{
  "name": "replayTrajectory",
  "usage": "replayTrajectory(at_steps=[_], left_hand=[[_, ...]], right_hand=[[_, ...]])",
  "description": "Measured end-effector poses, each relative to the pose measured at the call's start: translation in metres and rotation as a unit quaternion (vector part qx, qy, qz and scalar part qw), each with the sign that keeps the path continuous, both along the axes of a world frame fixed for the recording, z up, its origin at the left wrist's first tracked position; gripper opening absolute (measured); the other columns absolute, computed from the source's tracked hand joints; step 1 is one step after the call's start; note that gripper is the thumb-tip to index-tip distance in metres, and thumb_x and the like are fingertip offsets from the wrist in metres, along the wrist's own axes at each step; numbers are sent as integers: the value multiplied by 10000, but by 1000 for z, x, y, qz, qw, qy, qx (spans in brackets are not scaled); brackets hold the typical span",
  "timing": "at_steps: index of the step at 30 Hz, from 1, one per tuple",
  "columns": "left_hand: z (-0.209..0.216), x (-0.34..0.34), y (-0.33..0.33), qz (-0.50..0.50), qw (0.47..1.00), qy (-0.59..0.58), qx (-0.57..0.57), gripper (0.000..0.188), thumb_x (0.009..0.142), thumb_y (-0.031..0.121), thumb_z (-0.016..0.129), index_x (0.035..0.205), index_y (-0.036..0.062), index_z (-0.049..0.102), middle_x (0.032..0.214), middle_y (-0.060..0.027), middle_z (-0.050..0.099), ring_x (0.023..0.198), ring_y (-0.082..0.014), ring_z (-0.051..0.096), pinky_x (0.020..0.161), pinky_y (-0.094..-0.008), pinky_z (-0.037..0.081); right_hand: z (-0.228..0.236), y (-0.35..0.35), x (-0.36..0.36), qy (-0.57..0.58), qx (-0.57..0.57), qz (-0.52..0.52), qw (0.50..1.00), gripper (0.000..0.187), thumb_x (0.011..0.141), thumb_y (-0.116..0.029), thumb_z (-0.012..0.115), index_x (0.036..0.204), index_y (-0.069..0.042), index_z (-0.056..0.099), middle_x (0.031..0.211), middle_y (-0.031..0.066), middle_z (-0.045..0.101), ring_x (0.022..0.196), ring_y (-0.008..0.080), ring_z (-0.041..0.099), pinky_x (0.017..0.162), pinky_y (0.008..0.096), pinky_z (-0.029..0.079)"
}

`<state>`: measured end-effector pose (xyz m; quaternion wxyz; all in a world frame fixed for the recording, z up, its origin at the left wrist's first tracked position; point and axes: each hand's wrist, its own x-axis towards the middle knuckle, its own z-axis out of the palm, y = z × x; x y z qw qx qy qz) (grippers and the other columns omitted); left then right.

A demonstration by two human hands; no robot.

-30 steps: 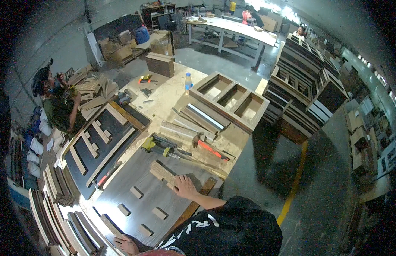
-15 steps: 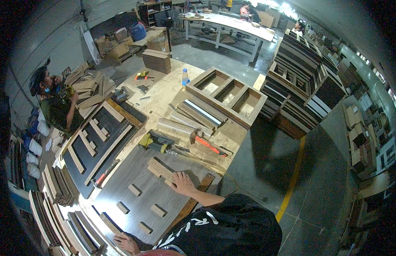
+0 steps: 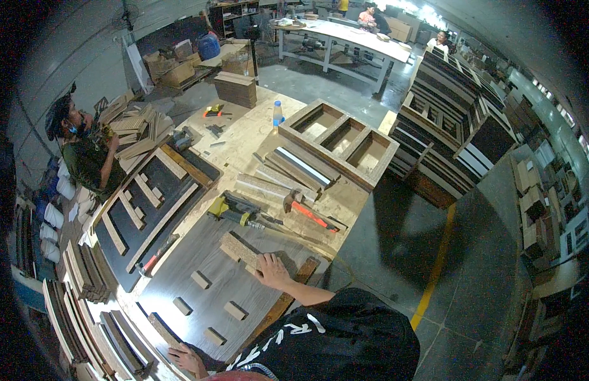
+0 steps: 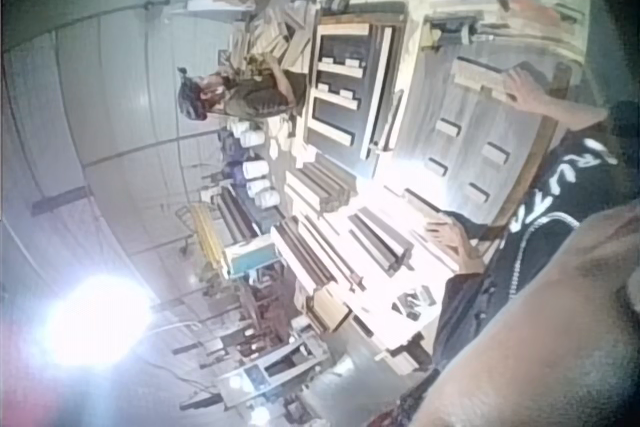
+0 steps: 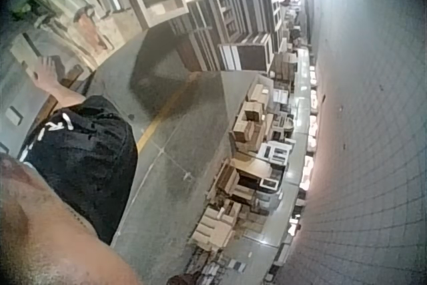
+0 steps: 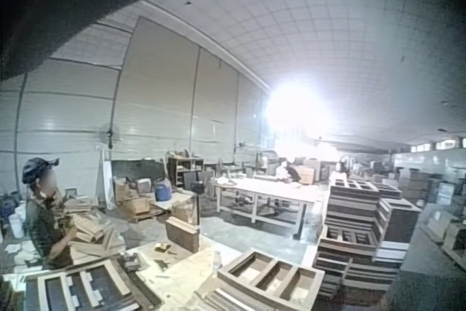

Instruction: Assembling small wooden frames by placing wood strips onto a base and securing them with a nail gun.

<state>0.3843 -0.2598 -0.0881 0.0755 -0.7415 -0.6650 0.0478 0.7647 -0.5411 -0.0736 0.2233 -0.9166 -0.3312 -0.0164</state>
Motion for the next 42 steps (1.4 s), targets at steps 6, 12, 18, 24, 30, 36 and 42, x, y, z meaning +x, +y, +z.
replayTrajectory(at_steps=[6, 12, 18, 24, 30, 36, 42], left_hand=[[-4, 1, 2, -16, 999, -29, -1, 704, 1008, 546, 329, 1510, 56, 263, 1502, -239, 337, 1298, -413, 442, 1036, -549, 348], [-27, -19, 15, -84, 995, 4, 49, 625, 1027, 434, 356, 1477, 4, 296, 1474, -254, 368, 1309, -414, 426, 1036, -509, 394], [11, 3, -3, -18, 999, -25, -10, 702, 1012, 525, 331, 1494, 18, 271, 1512, -233, 320, 1354, -400, 371, 1075, -512, 335], [8, -4, -1, -27, 997, -53, -40, 716, 1016, 539, 291, 1518, 31, 230, 1530, -271, 253, 1408, -407, 264, 1116, -525, 249], [15, 3, -6, -22, 996, -64, -53, 698, 1017, 549, 275, 1526, 73, 240, 1527, -279, 252, 1406, -417, 262, 1111, -546, 228], [25, 10, -11, 7, 997, -56, -59, 690, 1018, 550, 271, 1532, 92, 234, 1526, -274, 259, 1409, -419, 253, 1104, -553, 230], [13, -1, -7, -35, 995, -86, -46, 689, 1019, 535, 291, 1530, 76, 227, 1524, -280, 255, 1412, -419, 247, 1120, -545, 221]], right_hand=[[-3, -2, 2, -10, 7, -6, 1000, 594, 876, -352, 618, 1289, 36, 438, 1140, 197, 481, 1051, 352, 490, 912, 470, 429], [-11, 5, -1, 17, -47, -18, 999, 610, 872, -373, 622, 1290, 36, 447, 1177, 201, 488, 1103, 359, 491, 941, 461, 428], [-1, 1, 1, 12, 7, -10, 1000, 624, 868, -386, 623, 1299, 28, 443, 1163, 193, 487, 1109, 358, 491, 950, 471, 427], [-2, 3, -1, -17, 1, -16, 1000, 641, 854, -379, 640, 1305, 27, 433, 1142, 187, 482, 1077, 351, 495, 925, 461, 434], [-5, -2, 1, 2, -4, -11, 1000, 649, 853, -374, 649, 1315, 24, 427, 1129, 183, 473, 1071, 352, 490, 922, 462, 435], [-3, -1, 0, -2, 3, -9, 1000, 631, 865, -370, 641, 1313, 20, 427, 1125, 183, 471, 1064, 354, 488, 917, 467, 441], [-2, 0, 0, -4, -2, -5, 1000, 615, 875, -369, 628, 1309, 19, 430, 1135, 190, 472, 1068, 357, 489, 923, 473, 439]])
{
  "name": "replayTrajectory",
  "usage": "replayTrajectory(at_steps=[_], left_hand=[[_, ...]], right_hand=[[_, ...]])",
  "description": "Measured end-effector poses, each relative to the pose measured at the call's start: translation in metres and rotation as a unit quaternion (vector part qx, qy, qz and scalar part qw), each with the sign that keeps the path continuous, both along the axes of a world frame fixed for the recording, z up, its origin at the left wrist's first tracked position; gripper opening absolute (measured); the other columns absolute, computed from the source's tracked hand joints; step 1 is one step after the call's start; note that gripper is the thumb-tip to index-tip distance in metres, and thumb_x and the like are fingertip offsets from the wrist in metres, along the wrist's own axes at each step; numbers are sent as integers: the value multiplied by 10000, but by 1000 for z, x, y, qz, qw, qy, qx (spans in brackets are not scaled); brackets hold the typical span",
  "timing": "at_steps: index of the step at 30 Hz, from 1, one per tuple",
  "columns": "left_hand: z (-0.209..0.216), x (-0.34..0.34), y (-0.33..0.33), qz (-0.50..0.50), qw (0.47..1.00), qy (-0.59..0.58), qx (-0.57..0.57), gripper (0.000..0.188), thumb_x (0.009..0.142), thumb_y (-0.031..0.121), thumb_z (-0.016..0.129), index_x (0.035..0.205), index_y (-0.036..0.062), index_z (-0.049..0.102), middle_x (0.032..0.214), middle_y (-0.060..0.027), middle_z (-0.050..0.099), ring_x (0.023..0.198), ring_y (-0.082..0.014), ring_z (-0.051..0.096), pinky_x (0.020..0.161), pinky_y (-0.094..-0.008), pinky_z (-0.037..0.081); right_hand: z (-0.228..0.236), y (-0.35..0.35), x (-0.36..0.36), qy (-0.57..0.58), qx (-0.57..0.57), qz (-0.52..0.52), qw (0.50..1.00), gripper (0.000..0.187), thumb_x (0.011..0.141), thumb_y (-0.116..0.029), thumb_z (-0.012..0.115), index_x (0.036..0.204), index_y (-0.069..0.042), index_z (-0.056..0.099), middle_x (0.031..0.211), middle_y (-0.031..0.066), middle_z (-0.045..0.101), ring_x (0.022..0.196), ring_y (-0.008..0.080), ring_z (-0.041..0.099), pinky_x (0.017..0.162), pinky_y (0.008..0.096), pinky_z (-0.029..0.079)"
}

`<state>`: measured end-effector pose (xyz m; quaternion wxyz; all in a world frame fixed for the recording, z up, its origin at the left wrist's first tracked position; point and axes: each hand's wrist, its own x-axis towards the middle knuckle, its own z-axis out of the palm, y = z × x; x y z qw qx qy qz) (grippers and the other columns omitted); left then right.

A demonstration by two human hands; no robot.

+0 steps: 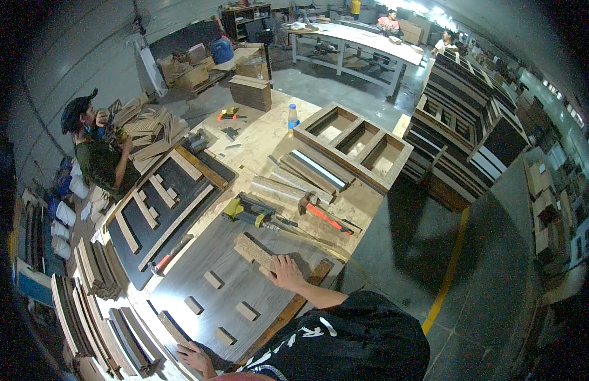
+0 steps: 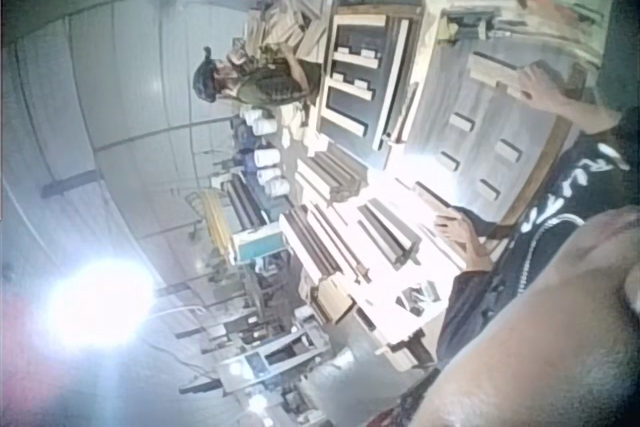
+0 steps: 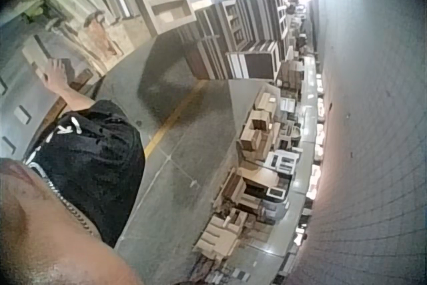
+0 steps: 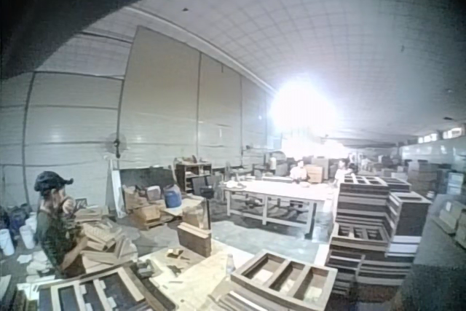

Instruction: Assembling small wooden frames by placing wood strips onto a base and securing them with a nail gun.

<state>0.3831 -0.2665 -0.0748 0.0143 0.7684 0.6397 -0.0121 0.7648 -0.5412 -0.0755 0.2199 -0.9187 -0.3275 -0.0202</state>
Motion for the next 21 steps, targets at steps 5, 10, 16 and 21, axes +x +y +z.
replayTrajectory(at_steps=[5, 10, 16, 21], left_hand=[[16, 14, -6, 43, 998, 22, -26, 679, 1016, 538, 301, 1533, 105, 229, 1533, -274, 240, 1405, -421, 264, 1123, -536, 230], [12, 9, -5, 36, 999, 35, -4, 677, 1012, 552, 305, 1534, 127, 234, 1533, -267, 244, 1394, -416, 294, 1110, -531, 266], [4, 4, 0, 28, 999, 44, 5, 677, 1010, 557, 309, 1528, 125, 250, 1522, -266, 267, 1386, -417, 306, 1101, -532, 280], [7, 7, -3, 26, 999, 27, 8, 671, 1011, 547, 316, 1526, 122, 255, 1518, -272, 271, 1386, -422, 304, 1101, -540, 277]], right_hand=[[3, -1, 0, 6, -2, -4, 1000, 619, 879, -379, 617, 1311, 23, 430, 1134, 192, 475, 1069, 360, 491, 923, 474, 437], [4, -1, 0, 18, -15, -4, 1000, 627, 881, -385, 610, 1313, 33, 431, 1125, 195, 479, 1061, 362, 497, 917, 470, 438], [0, 0, 0, 9, -5, -4, 1000, 625, 878, -380, 611, 1311, 36, 437, 1122, 196, 480, 1057, 362, 497, 911, 469, 437], [-2, -1, 0, -1, 5, -1, 1000, 629, 869, -375, 622, 1311, 30, 434, 1124, 197, 479, 1061, 360, 492, 914, 471, 433]])
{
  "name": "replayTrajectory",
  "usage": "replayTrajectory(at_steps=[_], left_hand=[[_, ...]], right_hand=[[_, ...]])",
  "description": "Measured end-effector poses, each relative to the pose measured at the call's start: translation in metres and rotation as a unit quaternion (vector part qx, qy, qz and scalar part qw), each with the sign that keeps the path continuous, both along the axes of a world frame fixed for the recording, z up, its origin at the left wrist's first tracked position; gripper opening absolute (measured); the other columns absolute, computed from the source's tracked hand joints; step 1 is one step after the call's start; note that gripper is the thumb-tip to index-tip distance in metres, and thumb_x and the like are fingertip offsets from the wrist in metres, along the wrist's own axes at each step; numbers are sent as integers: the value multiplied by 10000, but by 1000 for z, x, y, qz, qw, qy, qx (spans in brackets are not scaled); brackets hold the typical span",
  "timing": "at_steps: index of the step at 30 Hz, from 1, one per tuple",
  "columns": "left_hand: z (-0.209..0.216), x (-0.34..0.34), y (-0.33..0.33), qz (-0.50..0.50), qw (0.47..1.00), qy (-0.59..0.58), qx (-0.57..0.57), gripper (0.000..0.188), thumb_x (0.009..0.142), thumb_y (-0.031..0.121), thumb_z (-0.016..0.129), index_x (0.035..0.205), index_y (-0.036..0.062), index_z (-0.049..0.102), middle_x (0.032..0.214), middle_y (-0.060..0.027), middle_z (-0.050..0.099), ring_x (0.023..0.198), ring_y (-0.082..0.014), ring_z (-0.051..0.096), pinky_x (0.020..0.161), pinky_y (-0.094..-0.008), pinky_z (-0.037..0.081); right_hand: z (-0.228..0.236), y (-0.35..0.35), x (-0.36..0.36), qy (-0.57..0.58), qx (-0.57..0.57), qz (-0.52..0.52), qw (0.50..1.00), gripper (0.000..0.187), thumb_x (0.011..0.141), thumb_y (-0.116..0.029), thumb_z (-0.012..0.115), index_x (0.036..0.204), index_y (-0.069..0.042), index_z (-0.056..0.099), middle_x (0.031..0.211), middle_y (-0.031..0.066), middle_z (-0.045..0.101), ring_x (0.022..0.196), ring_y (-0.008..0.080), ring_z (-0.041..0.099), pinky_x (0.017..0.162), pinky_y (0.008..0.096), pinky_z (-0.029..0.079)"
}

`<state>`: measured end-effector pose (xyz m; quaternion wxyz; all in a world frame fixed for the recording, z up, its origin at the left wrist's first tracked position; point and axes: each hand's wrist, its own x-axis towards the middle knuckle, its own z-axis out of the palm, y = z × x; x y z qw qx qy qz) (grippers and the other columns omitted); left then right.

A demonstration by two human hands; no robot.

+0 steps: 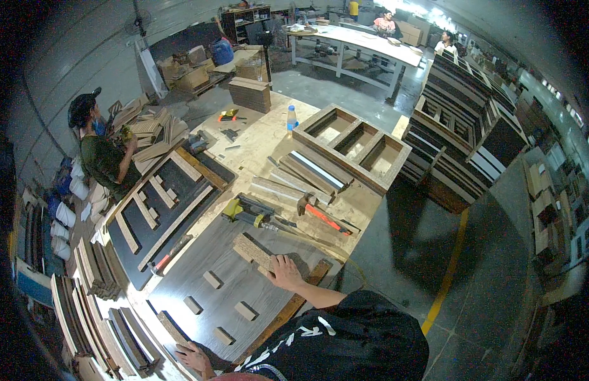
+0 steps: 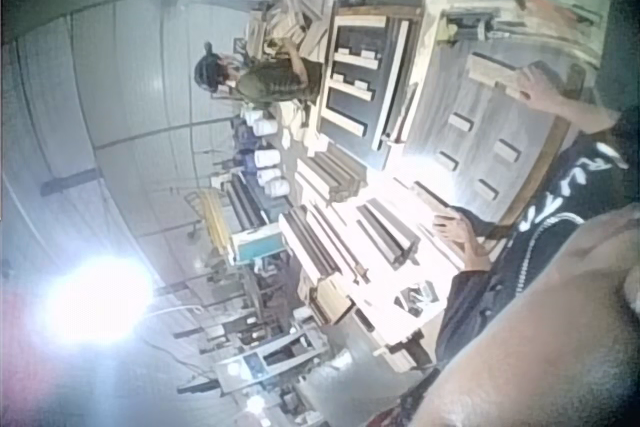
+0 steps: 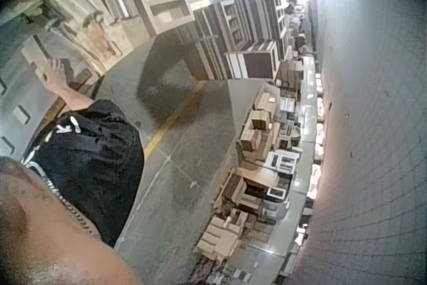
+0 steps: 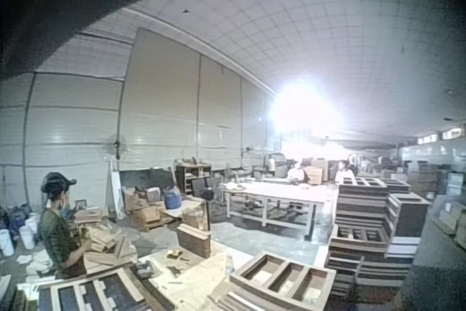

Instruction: Assembling small wooden frames by placing wood strips onto a base and securing them with a nail gun.

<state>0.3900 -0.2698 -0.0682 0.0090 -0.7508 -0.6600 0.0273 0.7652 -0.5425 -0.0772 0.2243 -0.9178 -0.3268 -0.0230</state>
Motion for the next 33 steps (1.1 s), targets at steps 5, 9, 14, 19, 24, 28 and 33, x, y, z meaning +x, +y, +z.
replayTrajectory(at_steps=[5, 9, 14, 19, 24, 28, 33], left_hand=[[-1, -2, 0, -6, 1000, 15, -1, 670, 1013, 544, 312, 1532, 126, 243, 1523, -270, 262, 1391, -421, 295, 1101, -554, 267], [2, 1, -2, 2, 1000, -3, -8, 673, 1014, 547, 305, 1535, 127, 233, 1528, -267, 255, 1389, -423, 296, 1102, -554, 266], [-7, -5, 2, -10, 1000, 0, 10, 677, 1015, 548, 306, 1537, 124, 228, 1533, -265, 246, 1379, -425, 314, 1087, -555, 290], [-9, -3, 5, -1, 1000, 17, 0, 677, 1015, 546, 305, 1536, 121, 231, 1533, -268, 244, 1377, -421, 320, 1089, -549, 286], [-17, -6, 8, 4, 1000, 6, 16, 662, 1018, 533, 312, 1529, 115, 250, 1527, -268, 256, 1372, -417, 331, 1079, -542, 305], [-19, -8, 10, 1, 1000, 20, 14, 667, 1016, 539, 311, 1528, 115, 252, 1521, -269, 271, 1365, -417, 345, 1085, -531, 300], [-13, -4, 7, 13, 1000, 19, -3, 681, 1011, 559, 292, 1529, 119, 252, 1524, -265, 269, 1368, -412, 341, 1095, -520, 283]], right_hand=[[-1, 1, 0, -3, 3, 1, 1000, 620, 866, -370, 626, 1301, 29, 436, 1118, 199, 478, 1052, 362, 492, 911, 470, 432], [-2, 0, 0, -2, 6, 1, 1000, 614, 864, -367, 628, 1294, 28, 437, 1115, 201, 478, 1051, 367, 491, 907, 473, 432], [-1, 1, 0, -11, 9, 6, 1000, 611, 868, -365, 624, 1296, 27, 432, 1111, 200, 477, 1046, 367, 492, 898, 474, 433], [-1, 1, 1, -9, 8, 5, 1000, 603, 872, -362, 618, 1293, 25, 428, 1094, 198, 473, 1031, 365, 494, 882, 476, 438], [-1, 1, 1, -9, 8, 1, 1000, 596, 870, -359, 621, 1286, 24, 431, 1086, 198, 472, 1021, 364, 496, 865, 474, 444], [-1, 0, 0, -5, 5, 3, 1000, 605, 869, -358, 625, 1292, 28, 432, 1094, 198, 475, 1033, 363, 496, 878, 476, 444], [-2, 1, 0, -3, -3, 4, 1000, 630, 869, -361, 630, 1313, 35, 424, 1118, 197, 479, 1060, 361, 494, 914, 479, 440]])
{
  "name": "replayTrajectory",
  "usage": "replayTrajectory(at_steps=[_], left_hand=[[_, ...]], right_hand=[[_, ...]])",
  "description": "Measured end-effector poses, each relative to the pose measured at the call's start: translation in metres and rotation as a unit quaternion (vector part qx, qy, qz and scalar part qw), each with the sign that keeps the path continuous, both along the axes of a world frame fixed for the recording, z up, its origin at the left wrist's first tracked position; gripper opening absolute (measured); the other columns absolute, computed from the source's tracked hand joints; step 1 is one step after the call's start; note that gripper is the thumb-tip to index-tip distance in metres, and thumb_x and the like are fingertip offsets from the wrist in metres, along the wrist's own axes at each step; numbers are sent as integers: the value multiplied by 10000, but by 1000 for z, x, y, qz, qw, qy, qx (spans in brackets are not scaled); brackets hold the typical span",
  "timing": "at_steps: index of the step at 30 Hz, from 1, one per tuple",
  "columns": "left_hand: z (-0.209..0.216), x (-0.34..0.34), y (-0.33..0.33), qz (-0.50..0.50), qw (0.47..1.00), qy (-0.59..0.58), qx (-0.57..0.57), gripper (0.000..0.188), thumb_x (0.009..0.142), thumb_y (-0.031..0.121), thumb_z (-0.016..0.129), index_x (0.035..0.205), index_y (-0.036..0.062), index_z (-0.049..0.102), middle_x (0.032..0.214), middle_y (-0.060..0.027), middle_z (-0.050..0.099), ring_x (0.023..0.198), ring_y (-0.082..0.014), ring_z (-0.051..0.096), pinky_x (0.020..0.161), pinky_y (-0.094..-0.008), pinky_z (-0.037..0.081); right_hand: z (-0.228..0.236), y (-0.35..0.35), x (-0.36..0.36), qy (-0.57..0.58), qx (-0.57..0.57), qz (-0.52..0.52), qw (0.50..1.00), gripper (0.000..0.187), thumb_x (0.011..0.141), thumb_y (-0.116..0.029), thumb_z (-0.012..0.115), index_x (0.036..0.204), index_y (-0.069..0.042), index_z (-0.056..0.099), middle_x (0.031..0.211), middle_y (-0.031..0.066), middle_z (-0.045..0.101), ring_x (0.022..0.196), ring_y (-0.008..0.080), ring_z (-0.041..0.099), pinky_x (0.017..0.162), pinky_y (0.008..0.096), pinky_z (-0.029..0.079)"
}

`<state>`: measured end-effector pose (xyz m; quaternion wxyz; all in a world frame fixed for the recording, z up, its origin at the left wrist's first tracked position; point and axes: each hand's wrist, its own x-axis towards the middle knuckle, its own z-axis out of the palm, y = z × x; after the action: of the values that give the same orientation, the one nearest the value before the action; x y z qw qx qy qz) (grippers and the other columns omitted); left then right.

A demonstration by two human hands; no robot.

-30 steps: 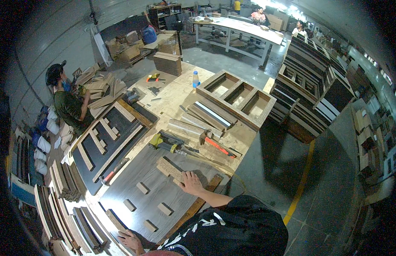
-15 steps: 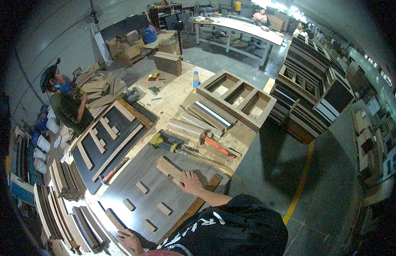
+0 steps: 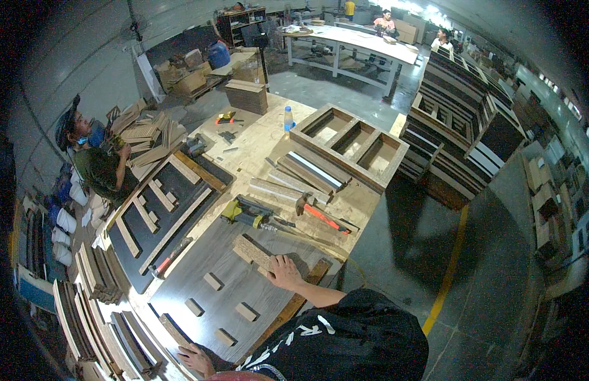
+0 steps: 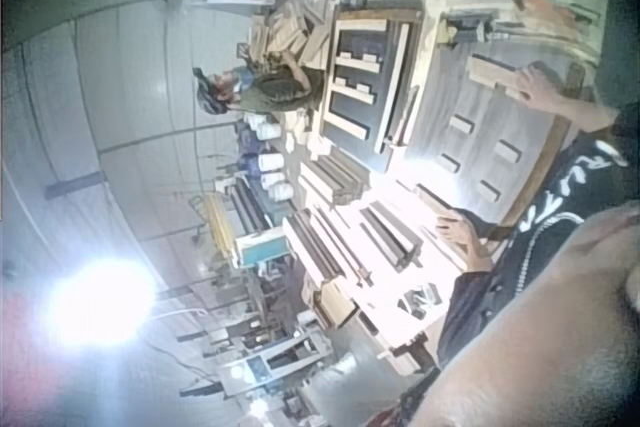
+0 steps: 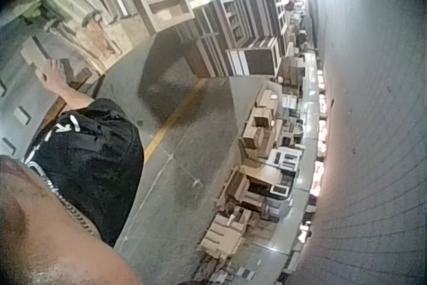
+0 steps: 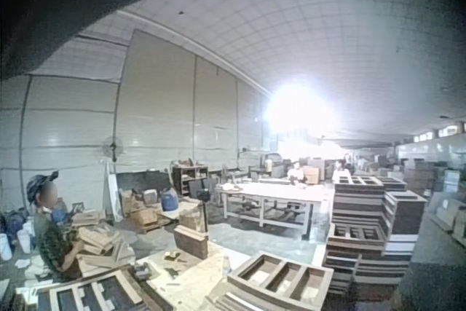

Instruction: Assembling small wooden frames by placing wood strips onto a base and securing them with a nail gun.

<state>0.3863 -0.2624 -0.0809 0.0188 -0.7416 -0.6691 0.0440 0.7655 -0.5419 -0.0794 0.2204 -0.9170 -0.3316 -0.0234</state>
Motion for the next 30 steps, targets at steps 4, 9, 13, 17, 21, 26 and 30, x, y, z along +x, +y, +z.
replayTrajectory(at_steps=[4, 9, 13, 17, 21, 26, 30], left_hand=[[5, 6, -3, 4, 1000, 8, 0, 682, 1011, 564, 275, 1529, 121, 255, 1529, -259, 262, 1384, -403, 318, 1104, -523, 264], [0, 2, -1, 8, 1000, 19, 3, 679, 1012, 564, 265, 1530, 124, 255, 1531, -256, 261, 1391, -400, 307, 1107, -535, 251], [3, 5, -3, 10, 1000, 7, 0, 678, 1014, 560, 262, 1531, 123, 253, 1532, -256, 258, 1392, -405, 304, 1106, -543, 250], [5, 5, -3, 12, 1000, 4, -9, 684, 1013, 560, 261, 1534, 118, 239, 1535, -263, 244, 1392, -415, 296, 1106, -551, 244], [9, 5, -5, 11, 1000, -5, -16, 690, 1011, 562, 262, 1536, 115, 231, 1538, -267, 233, 1396, -420, 284, 1112, -554, 232], [10, 2, -5, -6, 1000, -23, -19, 699, 1010, 561, 266, 1535, 101, 226, 1543, -270, 216, 1406, -423, 262, 1121, -551, 217], [12, 5, -6, 6, 999, -20, -24, 700, 1010, 561, 270, 1534, 98, 228, 1543, -271, 214, 1404, -423, 264, 1119, -551, 220]], right_hand=[[-1, -2, 1, -1, 7, -4, 1000, 623, 868, -360, 630, 1308, 32, 426, 1119, 196, 475, 1061, 360, 491, 912, 477, 441], [1, 0, 0, 4, 5, -4, 1000, 611, 865, -352, 633, 1300, 24, 428, 1124, 196, 470, 1066, 362, 485, 920, 481, 435], [0, 0, 0, 6, 2, -6, 1000, 614, 864, -351, 634, 1306, 22, 426, 1129, 197, 468, 1070, 363, 484, 923, 484, 434], [2, 0, -1, 8, 0, -5, 1000, 622, 865, -355, 632, 1314, 23, 423, 1131, 197, 469, 1075, 367, 484, 928, 485, 433], [3, -1, -1, 1, 8, -3, 1000, 630, 865, -357, 635, 1315, 28, 421, 1129, 196, 470, 1076, 366, 487, 921, 483, 439], [3, -1, -1, 8, 1, -2, 1000, 636, 861, -357, 638, 1315, 32, 421, 1127, 196, 471, 1075, 360, 489, 910, 478, 447], [3, 0, -1, 8, -1, -2, 1000, 635, 858, -352, 640, 1311, 37, 424, 1121, 195, 473, 1071, 356, 490, 907, 470, 449]])
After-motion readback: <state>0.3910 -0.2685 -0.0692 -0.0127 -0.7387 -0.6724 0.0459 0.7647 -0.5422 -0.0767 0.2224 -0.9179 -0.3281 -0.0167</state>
